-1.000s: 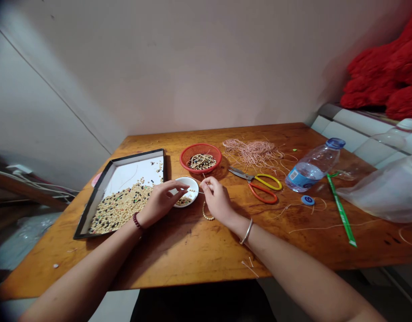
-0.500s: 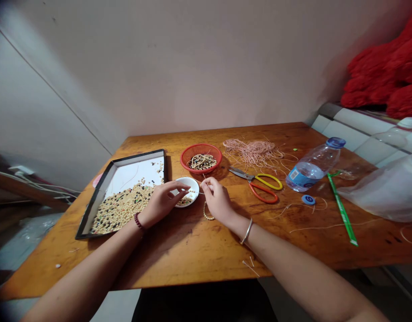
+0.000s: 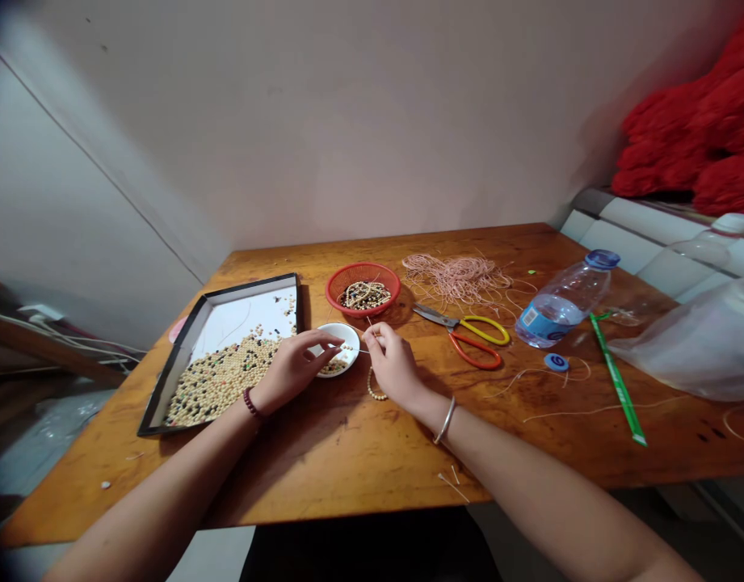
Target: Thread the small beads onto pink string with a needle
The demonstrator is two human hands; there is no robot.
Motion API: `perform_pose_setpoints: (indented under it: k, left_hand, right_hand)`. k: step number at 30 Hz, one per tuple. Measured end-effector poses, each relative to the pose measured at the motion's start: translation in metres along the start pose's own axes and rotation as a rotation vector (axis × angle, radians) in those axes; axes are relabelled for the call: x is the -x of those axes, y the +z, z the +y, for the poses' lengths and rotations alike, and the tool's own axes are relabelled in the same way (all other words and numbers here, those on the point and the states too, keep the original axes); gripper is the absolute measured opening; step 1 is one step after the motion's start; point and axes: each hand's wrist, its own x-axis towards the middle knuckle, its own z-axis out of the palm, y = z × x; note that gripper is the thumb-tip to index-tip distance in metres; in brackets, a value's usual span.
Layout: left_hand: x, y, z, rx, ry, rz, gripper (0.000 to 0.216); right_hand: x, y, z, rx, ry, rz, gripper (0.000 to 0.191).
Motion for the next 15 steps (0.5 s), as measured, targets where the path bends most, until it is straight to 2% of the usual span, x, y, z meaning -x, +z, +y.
perform_pose_setpoints:
  k: [15]
  left_hand:
    - [-0.0011, -0.0022, 0.0039, -0.05, 0.041, -0.029, 0.018]
  right_hand:
    - [-0.0001, 0.0002, 0.0012, 0.003, -0.011, -0.018, 0.021]
